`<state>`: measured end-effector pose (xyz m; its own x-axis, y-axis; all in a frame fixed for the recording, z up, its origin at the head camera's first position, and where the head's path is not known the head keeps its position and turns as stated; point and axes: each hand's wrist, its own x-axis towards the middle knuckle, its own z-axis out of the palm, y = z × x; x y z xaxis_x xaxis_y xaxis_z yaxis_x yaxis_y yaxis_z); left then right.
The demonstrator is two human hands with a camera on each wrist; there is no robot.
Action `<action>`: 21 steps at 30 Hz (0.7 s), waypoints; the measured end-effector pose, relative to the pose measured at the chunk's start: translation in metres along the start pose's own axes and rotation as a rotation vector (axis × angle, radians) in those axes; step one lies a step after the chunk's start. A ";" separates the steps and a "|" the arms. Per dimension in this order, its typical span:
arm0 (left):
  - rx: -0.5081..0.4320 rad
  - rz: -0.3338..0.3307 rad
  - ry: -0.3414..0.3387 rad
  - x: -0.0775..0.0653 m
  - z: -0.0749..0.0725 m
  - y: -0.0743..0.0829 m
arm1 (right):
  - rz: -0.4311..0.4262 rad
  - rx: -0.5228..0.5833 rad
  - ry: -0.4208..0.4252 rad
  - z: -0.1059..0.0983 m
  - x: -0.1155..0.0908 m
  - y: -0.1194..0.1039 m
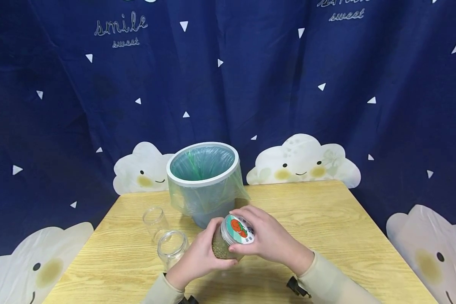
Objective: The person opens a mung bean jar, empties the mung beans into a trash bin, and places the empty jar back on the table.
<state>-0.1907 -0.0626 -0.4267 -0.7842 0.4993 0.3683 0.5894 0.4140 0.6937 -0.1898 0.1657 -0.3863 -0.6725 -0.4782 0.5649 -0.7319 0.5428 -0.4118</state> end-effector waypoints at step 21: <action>-0.092 0.027 -0.094 -0.003 -0.006 0.000 | -0.176 0.000 -0.120 -0.008 -0.001 0.011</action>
<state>-0.1897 -0.0688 -0.4243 -0.7440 0.5805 0.3310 0.5865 0.3299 0.7397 -0.1966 0.1777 -0.3860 -0.5426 -0.6443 0.5390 -0.8392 0.4436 -0.3145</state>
